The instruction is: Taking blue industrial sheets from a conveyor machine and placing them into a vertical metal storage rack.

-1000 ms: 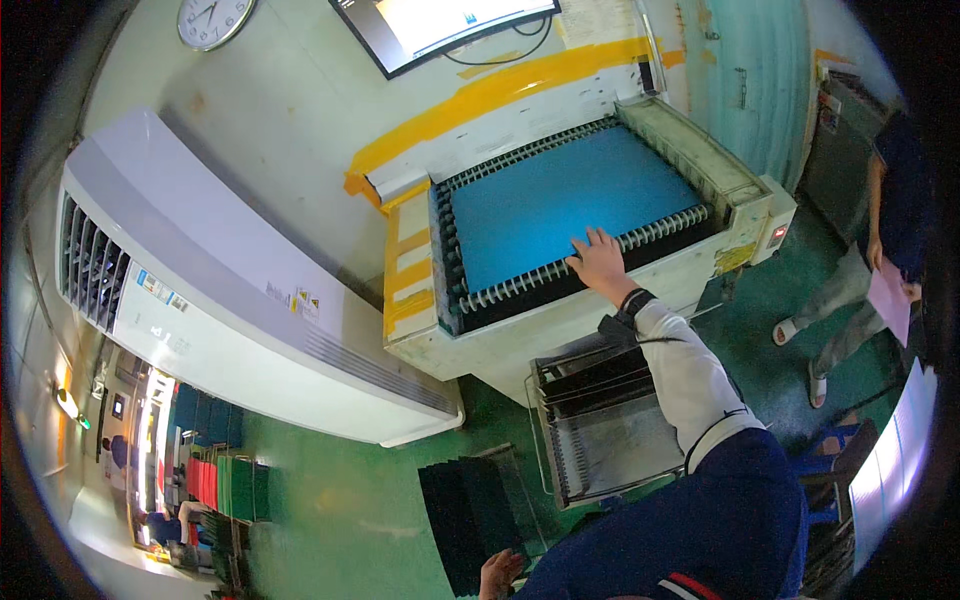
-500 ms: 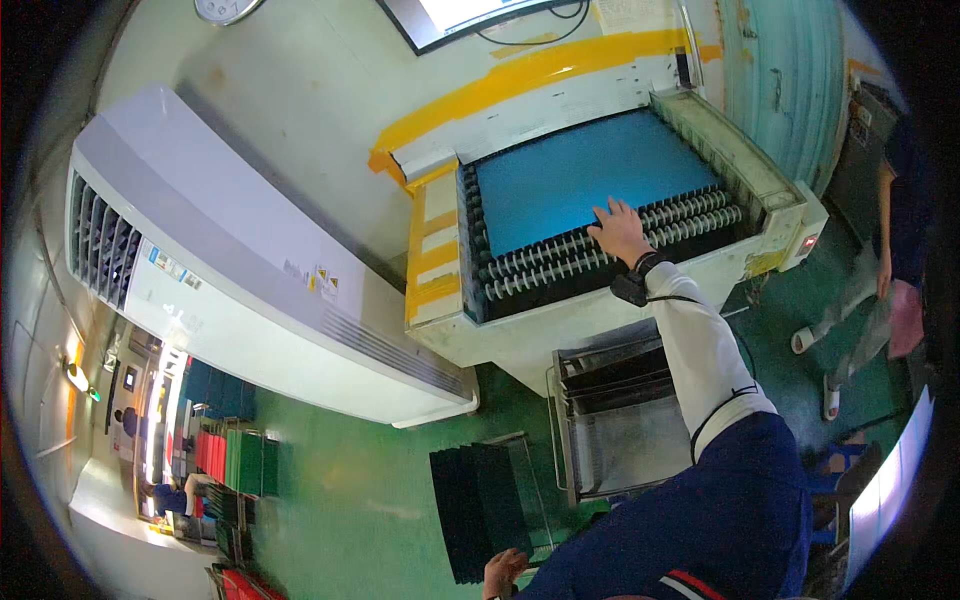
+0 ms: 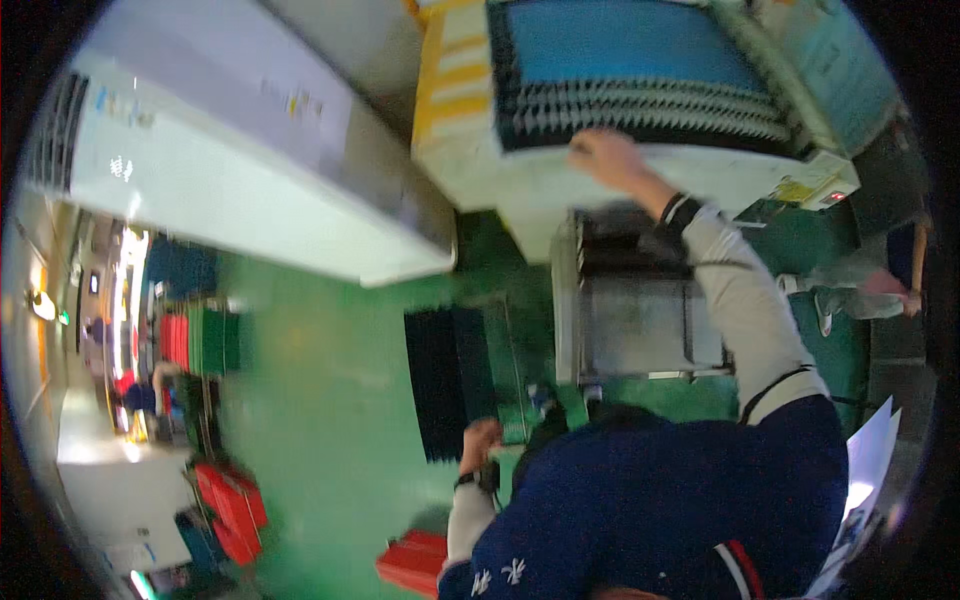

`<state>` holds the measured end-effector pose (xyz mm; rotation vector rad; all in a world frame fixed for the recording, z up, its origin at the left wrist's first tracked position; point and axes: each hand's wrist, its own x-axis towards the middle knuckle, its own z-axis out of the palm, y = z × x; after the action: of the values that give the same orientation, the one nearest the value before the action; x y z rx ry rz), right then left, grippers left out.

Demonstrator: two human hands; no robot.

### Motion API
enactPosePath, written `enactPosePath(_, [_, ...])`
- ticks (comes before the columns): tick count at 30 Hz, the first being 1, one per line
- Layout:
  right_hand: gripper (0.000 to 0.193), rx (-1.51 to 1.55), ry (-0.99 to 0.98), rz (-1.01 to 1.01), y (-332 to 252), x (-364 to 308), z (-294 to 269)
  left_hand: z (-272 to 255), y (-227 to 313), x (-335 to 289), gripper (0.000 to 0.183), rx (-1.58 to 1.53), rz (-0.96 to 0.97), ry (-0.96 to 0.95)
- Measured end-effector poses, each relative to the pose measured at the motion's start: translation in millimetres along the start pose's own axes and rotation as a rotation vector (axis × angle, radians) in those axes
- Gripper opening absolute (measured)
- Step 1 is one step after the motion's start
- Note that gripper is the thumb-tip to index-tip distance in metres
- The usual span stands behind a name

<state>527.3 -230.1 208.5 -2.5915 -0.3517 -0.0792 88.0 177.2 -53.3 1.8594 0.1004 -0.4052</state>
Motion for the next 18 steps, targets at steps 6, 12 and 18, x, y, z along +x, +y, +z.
enactPosePath(6, [0.052,-0.262,0.07,-0.196,-25.0,48.3,63.9,-32.7,-78.5,-8.0,0.031,-0.137,-0.671,0.401])
enactPosePath(12, [0.073,-0.515,0.005,-0.024,-28.2,36.7,58.8,-51.6,-99.5,31.4,0.05,0.106,-0.656,0.282])
enactPosePath(18, [0.07,-0.54,0.002,-0.036,-47.0,46.4,73.5,-85.2,-181.8,64.0,0.054,0.067,-0.583,0.132])
